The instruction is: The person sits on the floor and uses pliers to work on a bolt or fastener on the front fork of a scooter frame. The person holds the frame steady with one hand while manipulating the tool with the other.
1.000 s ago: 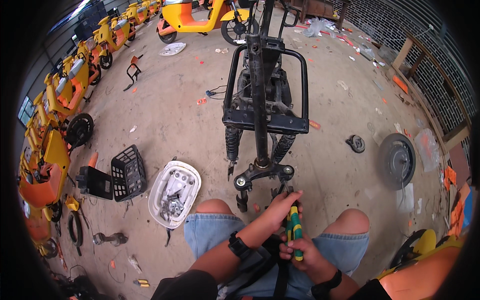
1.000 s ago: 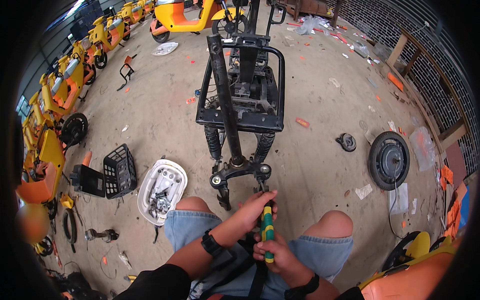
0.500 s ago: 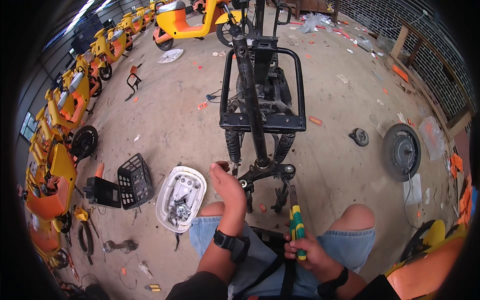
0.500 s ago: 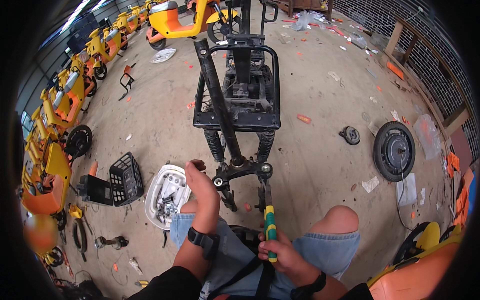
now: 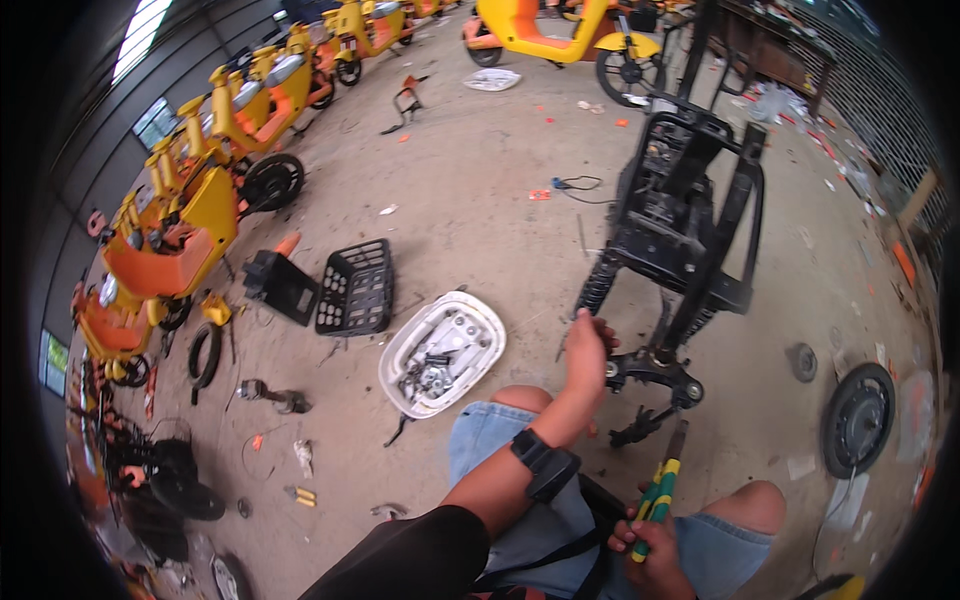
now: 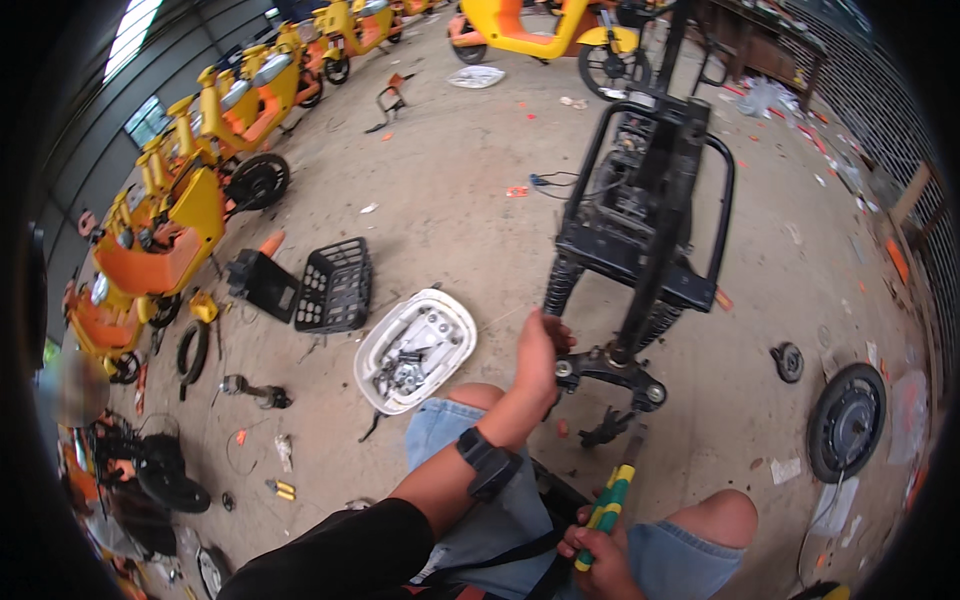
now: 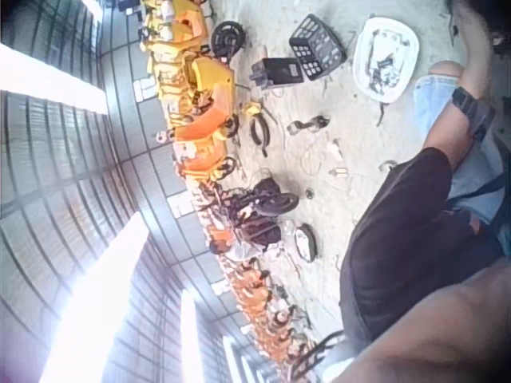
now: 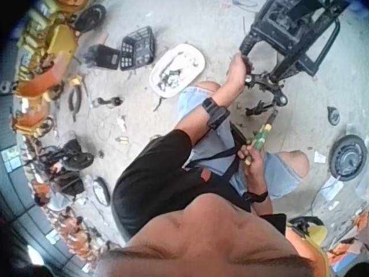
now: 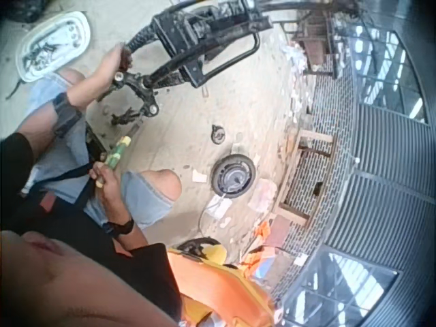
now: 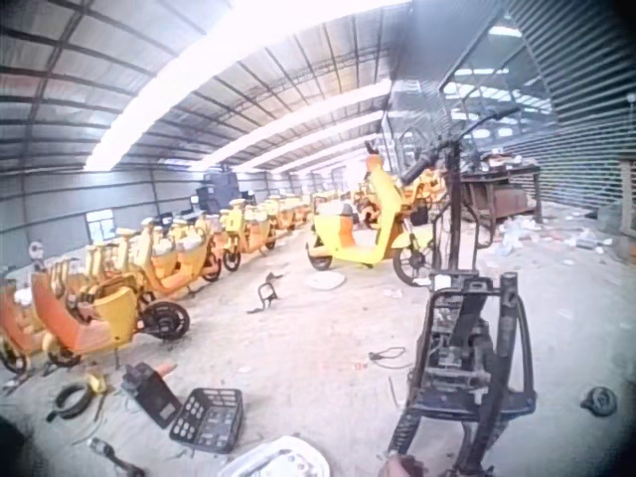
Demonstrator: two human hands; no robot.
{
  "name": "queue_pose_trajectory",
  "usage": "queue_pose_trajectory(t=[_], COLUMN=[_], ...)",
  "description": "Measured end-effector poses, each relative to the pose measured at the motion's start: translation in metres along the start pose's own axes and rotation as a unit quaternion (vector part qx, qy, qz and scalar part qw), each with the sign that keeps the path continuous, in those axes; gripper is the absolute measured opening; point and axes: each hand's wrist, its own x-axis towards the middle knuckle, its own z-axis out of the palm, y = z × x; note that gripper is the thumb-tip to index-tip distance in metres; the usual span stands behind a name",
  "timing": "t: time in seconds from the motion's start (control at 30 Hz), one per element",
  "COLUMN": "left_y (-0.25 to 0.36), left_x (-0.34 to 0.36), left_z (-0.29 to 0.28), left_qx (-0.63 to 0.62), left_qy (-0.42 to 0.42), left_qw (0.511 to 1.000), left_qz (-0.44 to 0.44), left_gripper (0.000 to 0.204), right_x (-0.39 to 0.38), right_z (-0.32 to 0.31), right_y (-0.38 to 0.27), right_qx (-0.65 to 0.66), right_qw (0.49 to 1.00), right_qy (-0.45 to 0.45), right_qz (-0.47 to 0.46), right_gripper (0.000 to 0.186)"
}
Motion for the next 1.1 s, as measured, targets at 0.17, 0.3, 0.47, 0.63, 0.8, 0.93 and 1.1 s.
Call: queue_pose_trajectory(t=[0.17, 0.3, 0.47, 0.63, 0.8, 0.93, 1.1], left_y=[-0.005, -0.002, -0.021, -0.037, -0.012, 0.003, -0.018], left_x=[0.008, 0.003, -0.007, -0.038, -0.088, -0.119, -0.131], left_z=[0.02, 0.016, 0.018, 0.029, 0.023, 0.012, 0.022], left_qx=[-0.026, -0.002, 0.071, 0.195, 0.277, 0.16, 0.218], left_qy=[-0.032, 0.018, 0.154, 0.139, 0.112, -0.158, -0.222], left_qw=[0.999, 0.998, 0.982, 0.923, 0.878, 0.858, 0.91], left_qz=[0.007, 0.056, 0.089, 0.3, 0.374, 0.462, 0.275], left_gripper=[0.046, 0.043, 0.027, 0.014, 0.018, 0.017, 0.013], right_x=[-0.004, -0.006, -0.007, -0.008, -0.016, -0.01, -0.003], right_z=[-0.011, 0.017, 0.013, 0.006, 0.019, 0.017, 0.025], right_y=[0.002, -0.012, -0.019, -0.027, -0.023, -0.011, -0.005], right_qx=[-0.034, -0.055, -0.053, -0.095, -0.099, -0.127, -0.196], right_qw=[0.999, 0.998, 0.997, 0.995, 0.992, 0.989, 0.979], right_qy=[-0.012, -0.009, 0.058, 0.022, 0.076, 0.07, 0.055], right_qz=[-0.023, -0.017, -0.009, -0.025, 0.021, 0.011, 0.004], right_gripper=[0.051, 0.04, 0.011, 0.009, 0.034, 0.03, 0.029])
